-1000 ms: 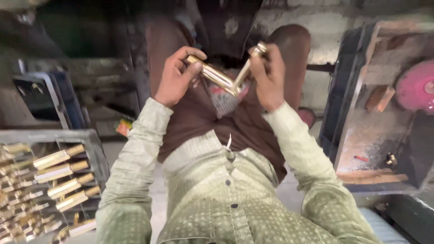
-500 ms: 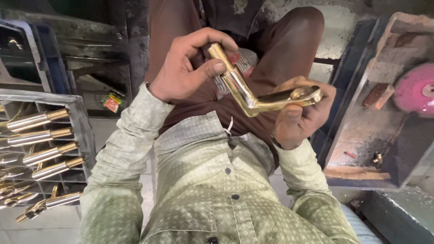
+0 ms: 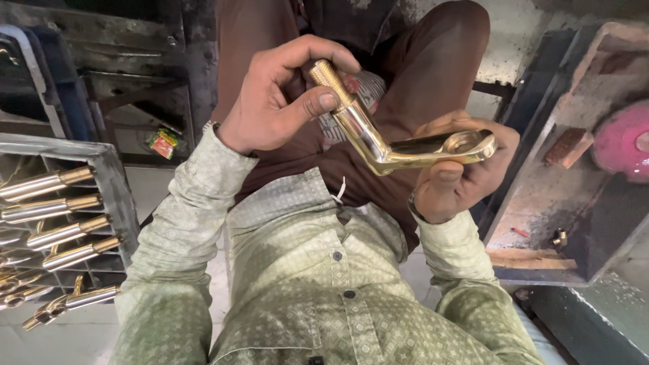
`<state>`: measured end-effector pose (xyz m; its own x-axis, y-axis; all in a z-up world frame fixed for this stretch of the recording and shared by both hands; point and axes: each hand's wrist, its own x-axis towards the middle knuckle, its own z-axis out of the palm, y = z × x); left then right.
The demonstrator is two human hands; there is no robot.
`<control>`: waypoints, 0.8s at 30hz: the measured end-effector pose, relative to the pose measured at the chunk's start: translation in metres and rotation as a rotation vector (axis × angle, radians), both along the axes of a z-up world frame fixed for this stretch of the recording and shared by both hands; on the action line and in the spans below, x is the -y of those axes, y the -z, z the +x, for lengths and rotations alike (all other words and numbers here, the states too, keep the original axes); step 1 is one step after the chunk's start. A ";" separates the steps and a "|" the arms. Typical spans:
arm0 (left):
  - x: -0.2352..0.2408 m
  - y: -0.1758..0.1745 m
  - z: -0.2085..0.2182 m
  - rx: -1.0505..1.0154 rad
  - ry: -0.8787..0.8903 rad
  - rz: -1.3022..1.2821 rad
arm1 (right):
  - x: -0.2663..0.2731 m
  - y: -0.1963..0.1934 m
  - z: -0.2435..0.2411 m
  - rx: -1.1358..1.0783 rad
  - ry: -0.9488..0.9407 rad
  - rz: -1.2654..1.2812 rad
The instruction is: The person picks up L-shaped brass faucet components from a tray and polishes them using a stationary buffing wheel.
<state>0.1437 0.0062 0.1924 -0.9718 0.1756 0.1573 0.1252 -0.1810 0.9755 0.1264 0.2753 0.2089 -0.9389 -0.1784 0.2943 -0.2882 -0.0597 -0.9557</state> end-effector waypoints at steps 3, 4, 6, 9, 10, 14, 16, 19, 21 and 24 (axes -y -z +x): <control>0.001 0.003 -0.007 0.015 0.010 0.003 | 0.003 -0.002 -0.005 -0.014 0.016 0.021; 0.000 0.003 -0.008 0.016 0.012 -0.002 | 0.004 -0.002 -0.006 -0.021 0.027 0.027; 0.000 0.004 -0.012 0.014 0.015 -0.016 | 0.005 -0.002 -0.007 -0.032 0.058 0.041; 0.000 0.004 -0.015 -0.040 0.011 -0.048 | 0.003 -0.002 -0.007 0.003 0.044 0.032; 0.000 0.003 -0.015 -0.011 0.009 -0.023 | 0.002 -0.001 -0.007 0.015 0.046 0.043; -0.003 0.003 -0.019 0.154 0.003 0.103 | -0.008 0.003 -0.012 0.023 0.074 0.181; -0.005 0.006 -0.022 0.084 -0.015 0.049 | -0.015 0.007 -0.019 0.018 0.056 0.277; -0.006 0.013 -0.024 0.127 -0.084 -0.003 | -0.022 0.015 -0.033 -0.019 -0.009 0.448; -0.005 0.023 -0.029 0.162 -0.107 -0.054 | -0.023 0.026 -0.046 -0.110 -0.066 0.562; -0.001 0.046 -0.046 0.177 -0.126 -0.085 | -0.021 0.048 -0.077 -0.002 -0.143 0.538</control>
